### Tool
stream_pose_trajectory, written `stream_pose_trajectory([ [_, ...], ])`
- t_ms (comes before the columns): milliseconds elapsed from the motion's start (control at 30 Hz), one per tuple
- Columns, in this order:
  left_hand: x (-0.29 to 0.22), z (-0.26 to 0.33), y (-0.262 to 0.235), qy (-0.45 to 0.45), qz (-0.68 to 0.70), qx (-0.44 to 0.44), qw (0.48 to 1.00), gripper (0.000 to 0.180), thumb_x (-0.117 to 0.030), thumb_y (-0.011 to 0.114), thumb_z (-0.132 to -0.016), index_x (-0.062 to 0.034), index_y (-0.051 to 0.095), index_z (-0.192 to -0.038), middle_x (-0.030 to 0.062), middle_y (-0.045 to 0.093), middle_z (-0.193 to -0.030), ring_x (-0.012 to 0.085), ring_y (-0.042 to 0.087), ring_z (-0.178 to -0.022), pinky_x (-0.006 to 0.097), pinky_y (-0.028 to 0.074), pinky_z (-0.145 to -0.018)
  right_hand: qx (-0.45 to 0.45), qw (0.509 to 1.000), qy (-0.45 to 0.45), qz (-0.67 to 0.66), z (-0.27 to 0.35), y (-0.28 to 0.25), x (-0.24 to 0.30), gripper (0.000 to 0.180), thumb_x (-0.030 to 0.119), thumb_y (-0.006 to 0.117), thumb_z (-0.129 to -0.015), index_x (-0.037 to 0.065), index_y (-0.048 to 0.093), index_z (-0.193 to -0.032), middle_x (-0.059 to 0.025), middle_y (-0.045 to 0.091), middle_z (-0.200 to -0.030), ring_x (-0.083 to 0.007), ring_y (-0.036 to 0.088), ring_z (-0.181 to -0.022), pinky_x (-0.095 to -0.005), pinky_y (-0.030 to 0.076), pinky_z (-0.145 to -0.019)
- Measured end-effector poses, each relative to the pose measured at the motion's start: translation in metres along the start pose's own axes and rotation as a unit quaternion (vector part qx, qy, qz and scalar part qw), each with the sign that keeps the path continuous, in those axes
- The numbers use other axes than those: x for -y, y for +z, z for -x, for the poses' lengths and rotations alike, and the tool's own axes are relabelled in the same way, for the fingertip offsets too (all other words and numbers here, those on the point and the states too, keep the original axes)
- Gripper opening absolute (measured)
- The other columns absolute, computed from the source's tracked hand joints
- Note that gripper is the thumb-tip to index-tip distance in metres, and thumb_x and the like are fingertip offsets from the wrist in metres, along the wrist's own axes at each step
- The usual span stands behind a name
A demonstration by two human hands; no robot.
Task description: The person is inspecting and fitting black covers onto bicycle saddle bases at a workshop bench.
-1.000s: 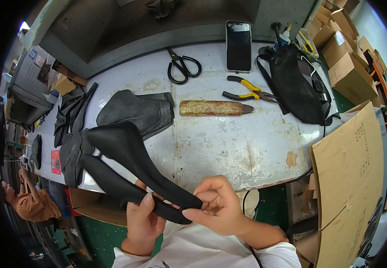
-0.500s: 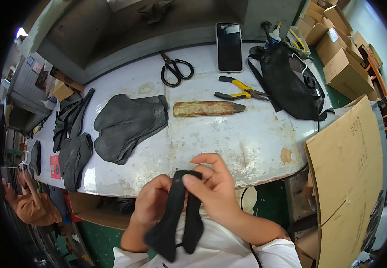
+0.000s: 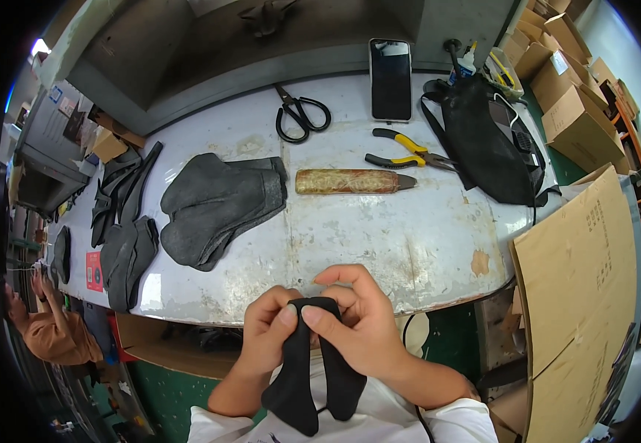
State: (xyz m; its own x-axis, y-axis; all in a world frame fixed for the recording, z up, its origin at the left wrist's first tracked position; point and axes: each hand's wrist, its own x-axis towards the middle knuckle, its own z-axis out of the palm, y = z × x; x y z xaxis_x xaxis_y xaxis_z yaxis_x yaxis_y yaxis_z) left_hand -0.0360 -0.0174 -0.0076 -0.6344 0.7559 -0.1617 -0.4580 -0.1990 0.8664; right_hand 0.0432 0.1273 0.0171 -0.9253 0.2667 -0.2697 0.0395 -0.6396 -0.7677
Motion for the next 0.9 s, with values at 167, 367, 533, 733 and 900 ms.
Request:
stream_pose_trajectory([
  [167, -0.008, 0.003, 0.002, -0.047, 0.013, 0.003, 0.999, 0.021, -0.017, 0.061, -0.097, -0.0025, 0.048, -0.105, 0.0049, 0.061, -0.085, 0.0087, 0.058, -0.068, 0.023, 0.047, -0.063, 0.005, 0.971, -0.188, 0.151, -0.006, 0.006, -0.014, 0.036, 0.001, 0.057, -0.095, 0.001, 0.038, -0.125, -0.0092, 0.057, -0.091, -0.0104, 0.059, -0.072, -0.0239, 0.052, -0.064],
  [367, -0.014, 0.0, 0.001, -0.113, 0.018, -0.076, 0.991, 0.016, -0.015, 0.062, -0.096, 0.0003, 0.06, -0.099, 0.0024, 0.063, -0.081, 0.007, 0.059, -0.07, 0.022, 0.049, -0.062, 0.061, 0.912, -0.16, 0.373, -0.005, -0.013, 0.003, 0.031, 0.021, 0.055, -0.1, 0.002, 0.052, -0.076, 0.0023, 0.049, -0.063, -0.0059, 0.044, -0.059, -0.0253, 0.036, -0.052],
  [533, -0.018, 0.001, 0.001, -0.105, 0.078, -0.031, 0.991, 0.017, -0.013, 0.063, -0.095, 0.0037, 0.063, -0.098, 0.0072, 0.067, -0.085, 0.0113, 0.062, -0.073, 0.025, 0.051, -0.066, 0.071, 0.985, 0.038, 0.152, -0.003, -0.012, 0.011, 0.038, 0.021, 0.058, -0.099, 0.004, 0.048, -0.067, 0.0017, 0.042, -0.058, -0.0059, 0.036, -0.055, -0.0265, 0.03, -0.047],
  [733, -0.024, -0.018, 0.005, -0.125, 0.121, 0.016, 0.985, 0.016, -0.011, 0.065, -0.094, 0.0045, 0.063, -0.097, 0.0078, 0.067, -0.085, 0.0121, 0.063, -0.076, 0.026, 0.053, -0.07, 0.058, 0.965, -0.132, 0.221, -0.011, -0.03, -0.016, 0.04, 0.026, 0.048, -0.103, 0.004, 0.048, -0.07, 0.0014, 0.046, -0.06, -0.0075, 0.039, -0.055, -0.0267, 0.033, -0.049],
  [900, -0.067, -0.046, 0.011, -0.154, -0.003, 0.045, 0.987, 0.015, -0.011, 0.065, -0.094, 0.0023, 0.063, -0.1, 0.0038, 0.066, -0.085, 0.0075, 0.06, -0.074, 0.021, 0.049, -0.066, -0.051, 0.947, -0.144, 0.284, -0.013, -0.062, -0.009, 0.038, 0.026, 0.044, -0.104, 0.002, 0.053, -0.076, 0.0004, 0.048, -0.06, -0.0076, 0.042, -0.054, -0.0252, 0.035, -0.049],
])
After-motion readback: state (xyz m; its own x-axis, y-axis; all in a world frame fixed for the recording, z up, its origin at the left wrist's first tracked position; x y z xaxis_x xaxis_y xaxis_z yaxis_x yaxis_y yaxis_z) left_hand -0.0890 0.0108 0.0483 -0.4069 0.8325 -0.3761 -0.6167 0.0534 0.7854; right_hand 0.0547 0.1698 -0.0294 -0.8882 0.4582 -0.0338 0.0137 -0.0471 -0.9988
